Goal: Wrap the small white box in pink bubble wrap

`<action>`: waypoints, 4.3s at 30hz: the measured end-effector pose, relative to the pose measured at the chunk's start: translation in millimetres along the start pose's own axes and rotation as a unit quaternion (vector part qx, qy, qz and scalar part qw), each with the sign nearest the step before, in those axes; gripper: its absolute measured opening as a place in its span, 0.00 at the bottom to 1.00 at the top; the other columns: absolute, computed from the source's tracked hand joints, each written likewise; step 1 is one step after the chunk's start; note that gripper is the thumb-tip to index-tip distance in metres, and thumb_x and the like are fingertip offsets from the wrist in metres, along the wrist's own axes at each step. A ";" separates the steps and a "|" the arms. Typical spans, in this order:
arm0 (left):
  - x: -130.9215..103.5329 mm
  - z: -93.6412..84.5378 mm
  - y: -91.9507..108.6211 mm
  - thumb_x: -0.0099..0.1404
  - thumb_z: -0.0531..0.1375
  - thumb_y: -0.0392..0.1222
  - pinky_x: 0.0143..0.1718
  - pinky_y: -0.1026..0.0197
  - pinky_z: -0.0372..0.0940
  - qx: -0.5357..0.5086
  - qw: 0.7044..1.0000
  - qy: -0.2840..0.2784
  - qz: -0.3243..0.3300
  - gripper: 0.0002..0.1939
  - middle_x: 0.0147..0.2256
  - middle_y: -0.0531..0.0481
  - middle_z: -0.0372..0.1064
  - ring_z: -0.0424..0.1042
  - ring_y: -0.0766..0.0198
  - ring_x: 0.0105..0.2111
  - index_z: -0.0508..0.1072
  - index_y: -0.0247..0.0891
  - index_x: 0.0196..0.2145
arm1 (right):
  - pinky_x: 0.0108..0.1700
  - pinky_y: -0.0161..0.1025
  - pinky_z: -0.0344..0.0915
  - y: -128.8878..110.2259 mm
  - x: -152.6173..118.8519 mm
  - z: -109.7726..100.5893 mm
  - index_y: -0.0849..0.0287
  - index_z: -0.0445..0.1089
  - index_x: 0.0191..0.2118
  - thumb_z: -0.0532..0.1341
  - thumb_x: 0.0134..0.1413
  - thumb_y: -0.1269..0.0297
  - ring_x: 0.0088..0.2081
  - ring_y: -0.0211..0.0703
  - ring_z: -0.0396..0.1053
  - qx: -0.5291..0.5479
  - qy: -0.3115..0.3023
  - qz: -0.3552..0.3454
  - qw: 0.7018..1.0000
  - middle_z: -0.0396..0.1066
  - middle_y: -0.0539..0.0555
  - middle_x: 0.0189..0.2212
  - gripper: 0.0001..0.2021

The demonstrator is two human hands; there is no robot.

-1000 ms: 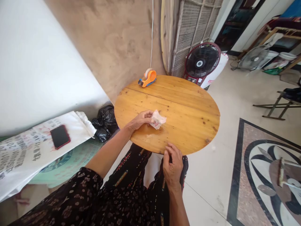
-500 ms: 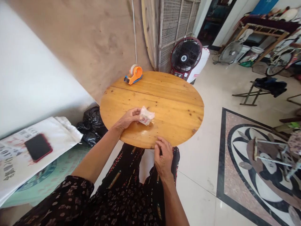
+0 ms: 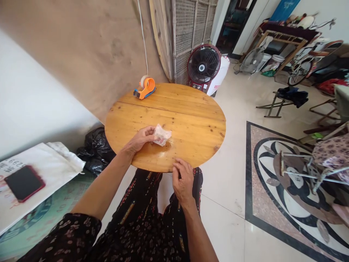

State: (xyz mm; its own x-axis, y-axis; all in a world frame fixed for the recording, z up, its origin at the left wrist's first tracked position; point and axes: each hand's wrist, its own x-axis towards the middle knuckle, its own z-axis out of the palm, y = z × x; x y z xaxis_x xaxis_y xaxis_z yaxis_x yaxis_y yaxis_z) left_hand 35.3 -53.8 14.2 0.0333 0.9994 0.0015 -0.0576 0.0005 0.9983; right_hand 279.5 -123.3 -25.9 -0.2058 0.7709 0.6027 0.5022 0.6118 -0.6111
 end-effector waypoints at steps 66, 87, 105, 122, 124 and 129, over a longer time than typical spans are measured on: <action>-1.0 3.7 0.1 0.55 0.67 0.49 0.34 0.63 0.63 -0.008 0.999 -0.046 -0.001 0.22 0.38 0.46 0.76 0.73 0.61 0.35 0.70 0.34 0.44 | 0.57 0.53 0.63 -3.3 75.5 46.6 0.55 0.60 0.60 0.63 0.55 0.60 0.54 0.51 0.67 0.082 0.009 0.065 0.995 0.69 0.60 0.54 0.26; -7.0 6.8 3.1 0.50 0.69 0.50 0.43 0.57 0.67 0.064 0.996 -0.057 0.007 0.32 0.45 0.42 0.74 0.73 0.53 0.44 0.69 0.34 0.50 | 0.52 0.47 0.71 6.4 70.2 47.6 0.61 0.58 0.62 0.65 0.50 0.62 0.48 0.50 0.73 0.204 -0.008 0.165 0.965 0.71 0.64 0.51 0.33; -7.4 13.1 5.8 0.52 0.69 0.46 0.43 0.59 0.67 0.071 0.995 -0.065 0.016 0.22 0.43 0.44 0.74 0.73 0.58 0.41 0.69 0.35 0.42 | 0.60 0.55 0.60 -3.2 72.9 41.0 0.56 0.66 0.55 0.61 0.56 0.64 0.60 0.53 0.62 0.033 0.045 0.033 0.998 0.63 0.62 0.59 0.20; -4.8 10.4 -0.9 0.52 0.67 0.45 0.37 0.62 0.66 0.101 0.992 -0.052 0.053 0.20 0.36 0.49 0.72 0.71 0.64 0.33 0.69 0.34 0.39 | 0.51 0.48 0.58 -7.2 86.8 41.5 0.55 0.73 0.37 0.58 0.61 0.68 0.48 0.48 0.72 -0.130 0.034 -0.154 0.979 0.75 0.58 0.48 0.06; -4.4 9.5 -2.8 0.52 0.67 0.45 0.36 0.62 0.66 0.104 0.991 -0.056 0.058 0.20 0.35 0.50 0.71 0.71 0.64 0.33 0.69 0.34 0.40 | 0.51 0.48 0.59 -7.4 87.8 42.6 0.55 0.73 0.36 0.58 0.61 0.67 0.46 0.47 0.72 -0.107 0.034 -0.132 0.985 0.76 0.57 0.47 0.06; -5.1 7.1 -4.2 0.53 0.67 0.44 0.36 0.62 0.66 0.135 0.984 -0.076 0.089 0.20 0.36 0.50 0.71 0.71 0.64 0.34 0.69 0.35 0.42 | 0.51 0.49 0.61 -11.0 91.3 36.7 0.55 0.72 0.36 0.58 0.60 0.66 0.48 0.48 0.72 -0.015 0.034 -0.051 0.998 0.76 0.57 0.46 0.05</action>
State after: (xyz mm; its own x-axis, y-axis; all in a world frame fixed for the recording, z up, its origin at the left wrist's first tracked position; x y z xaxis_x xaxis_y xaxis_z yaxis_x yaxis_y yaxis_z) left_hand 42.5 -59.2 10.5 0.1974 0.9663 0.1651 0.1896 -0.2029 0.9607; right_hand 224.3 -53.1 17.0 -0.2002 0.6902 0.6954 0.5062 0.6806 -0.5297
